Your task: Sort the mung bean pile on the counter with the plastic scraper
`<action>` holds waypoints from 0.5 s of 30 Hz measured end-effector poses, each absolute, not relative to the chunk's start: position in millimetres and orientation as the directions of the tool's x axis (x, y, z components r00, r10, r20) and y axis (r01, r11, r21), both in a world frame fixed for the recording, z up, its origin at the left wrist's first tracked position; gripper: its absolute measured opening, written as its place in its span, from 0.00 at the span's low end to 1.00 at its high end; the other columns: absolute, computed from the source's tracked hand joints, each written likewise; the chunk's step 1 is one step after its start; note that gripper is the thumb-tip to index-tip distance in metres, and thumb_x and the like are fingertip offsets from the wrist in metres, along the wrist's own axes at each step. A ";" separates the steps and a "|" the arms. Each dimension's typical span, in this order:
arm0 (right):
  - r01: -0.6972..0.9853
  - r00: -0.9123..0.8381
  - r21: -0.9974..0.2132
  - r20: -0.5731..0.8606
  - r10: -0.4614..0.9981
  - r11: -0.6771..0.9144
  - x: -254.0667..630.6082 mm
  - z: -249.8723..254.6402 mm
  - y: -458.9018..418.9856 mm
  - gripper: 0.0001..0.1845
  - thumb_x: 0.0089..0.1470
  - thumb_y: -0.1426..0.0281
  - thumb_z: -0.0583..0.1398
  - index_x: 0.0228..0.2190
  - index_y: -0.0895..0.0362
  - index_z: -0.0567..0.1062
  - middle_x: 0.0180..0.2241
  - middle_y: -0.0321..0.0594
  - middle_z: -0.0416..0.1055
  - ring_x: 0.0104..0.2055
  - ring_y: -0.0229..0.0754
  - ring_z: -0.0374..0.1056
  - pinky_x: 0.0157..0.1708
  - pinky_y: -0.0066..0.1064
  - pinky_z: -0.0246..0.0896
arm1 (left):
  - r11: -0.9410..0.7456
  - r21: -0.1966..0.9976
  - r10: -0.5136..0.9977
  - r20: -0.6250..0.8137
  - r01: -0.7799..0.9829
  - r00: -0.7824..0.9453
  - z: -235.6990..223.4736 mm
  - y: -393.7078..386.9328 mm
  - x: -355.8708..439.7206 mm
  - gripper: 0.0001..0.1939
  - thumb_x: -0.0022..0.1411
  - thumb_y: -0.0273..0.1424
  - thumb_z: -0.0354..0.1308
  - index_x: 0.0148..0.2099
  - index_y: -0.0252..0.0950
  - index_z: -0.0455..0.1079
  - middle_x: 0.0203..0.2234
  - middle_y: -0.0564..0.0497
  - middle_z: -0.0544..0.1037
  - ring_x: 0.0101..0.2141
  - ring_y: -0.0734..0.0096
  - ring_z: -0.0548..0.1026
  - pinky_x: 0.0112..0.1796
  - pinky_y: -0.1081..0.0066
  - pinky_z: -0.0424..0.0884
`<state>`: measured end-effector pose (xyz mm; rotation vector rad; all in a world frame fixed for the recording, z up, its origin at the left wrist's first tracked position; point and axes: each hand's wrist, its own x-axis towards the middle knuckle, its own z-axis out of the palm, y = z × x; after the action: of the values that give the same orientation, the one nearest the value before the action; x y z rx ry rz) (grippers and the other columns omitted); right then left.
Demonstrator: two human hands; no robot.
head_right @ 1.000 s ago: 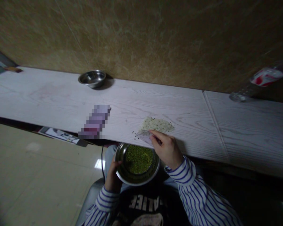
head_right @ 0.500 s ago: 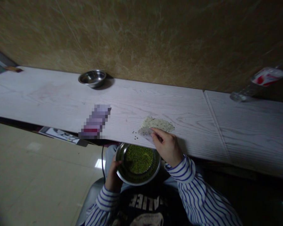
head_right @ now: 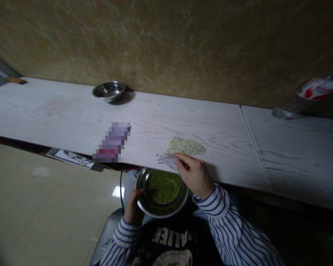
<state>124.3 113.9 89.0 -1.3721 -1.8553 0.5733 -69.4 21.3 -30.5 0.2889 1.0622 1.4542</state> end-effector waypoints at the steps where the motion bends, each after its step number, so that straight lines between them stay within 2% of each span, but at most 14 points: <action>1: 0.608 -0.148 -0.721 0.309 0.939 0.333 122.9 89.1 114.2 0.15 0.57 0.70 0.60 0.43 0.59 0.83 0.34 0.45 0.84 0.30 0.42 0.79 0.32 0.30 0.75 | 0.172 0.733 0.888 -0.405 -0.658 -0.218 -30.8 21.2 -69.7 0.30 0.54 0.34 0.59 0.60 0.40 0.71 0.52 0.46 0.79 0.59 0.46 0.70 0.60 0.49 0.60; 5: 0.608 -0.135 -0.723 0.312 0.940 0.327 120.9 89.0 116.9 0.15 0.57 0.70 0.60 0.43 0.60 0.84 0.35 0.46 0.84 0.30 0.43 0.79 0.35 0.31 0.76 | 0.155 0.735 0.888 -0.396 -0.660 -0.232 -30.2 21.4 -70.6 0.29 0.53 0.34 0.60 0.58 0.41 0.73 0.52 0.47 0.80 0.59 0.45 0.70 0.60 0.49 0.61; 12: 0.633 -0.049 -0.732 0.285 0.957 0.250 129.6 87.4 119.9 0.16 0.57 0.68 0.60 0.43 0.59 0.83 0.32 0.45 0.83 0.28 0.44 0.79 0.31 0.33 0.75 | 0.131 0.735 0.880 -0.395 -0.666 -0.262 -32.6 21.8 -69.5 0.27 0.53 0.33 0.59 0.56 0.39 0.74 0.51 0.46 0.80 0.60 0.46 0.69 0.62 0.49 0.58; 15: 0.639 -0.053 -0.724 0.295 0.954 0.259 126.1 88.7 120.3 0.16 0.57 0.69 0.60 0.43 0.59 0.83 0.32 0.45 0.83 0.29 0.44 0.79 0.33 0.33 0.76 | 0.130 0.732 0.882 -0.394 -0.669 -0.260 -32.6 21.3 -70.1 0.26 0.52 0.33 0.60 0.56 0.41 0.74 0.51 0.47 0.80 0.61 0.47 0.68 0.62 0.50 0.57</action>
<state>126.1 120.3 88.7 -1.4607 -1.7756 0.5263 -70.1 21.3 -32.6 0.2705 1.0596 1.5067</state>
